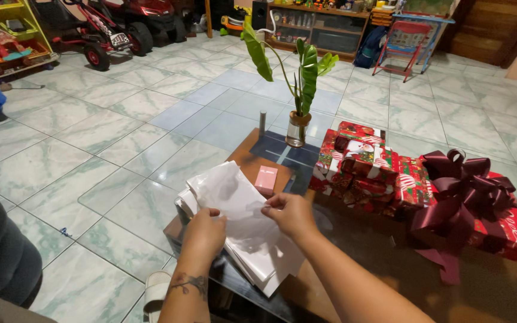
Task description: The person ties and shapes a large burgundy ribbon bow on a red Christmas-wrapped gift box on a glass table, adjusting the ribbon loops and tails. They then place a small pink box on a sheet of white tissue paper and fold the tissue around it.
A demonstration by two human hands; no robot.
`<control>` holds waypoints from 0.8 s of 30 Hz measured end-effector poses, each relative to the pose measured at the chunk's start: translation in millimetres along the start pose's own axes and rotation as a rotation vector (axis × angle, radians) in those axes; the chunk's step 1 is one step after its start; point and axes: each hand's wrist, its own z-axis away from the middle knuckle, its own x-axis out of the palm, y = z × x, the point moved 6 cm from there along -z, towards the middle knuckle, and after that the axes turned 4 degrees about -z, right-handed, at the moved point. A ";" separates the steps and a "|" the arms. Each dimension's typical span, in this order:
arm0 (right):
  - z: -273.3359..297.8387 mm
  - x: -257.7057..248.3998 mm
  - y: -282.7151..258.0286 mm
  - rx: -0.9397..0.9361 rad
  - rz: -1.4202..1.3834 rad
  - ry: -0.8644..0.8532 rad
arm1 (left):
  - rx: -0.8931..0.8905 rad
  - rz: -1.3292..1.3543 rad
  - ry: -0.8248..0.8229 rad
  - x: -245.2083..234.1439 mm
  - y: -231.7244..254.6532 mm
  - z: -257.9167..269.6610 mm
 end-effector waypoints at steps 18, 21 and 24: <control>-1.8 -49.7 6.4 0.321 -0.837 0.107 | -0.041 0.626 0.056 28.8 26.3 -3.4; 5.4 -56.4 0.1 0.313 -0.872 0.092 | 0.125 0.751 0.046 36.0 36.0 -4.5; 13.0 -64.9 -5.2 0.286 -0.836 0.094 | 0.328 0.840 0.032 38.5 50.5 -0.3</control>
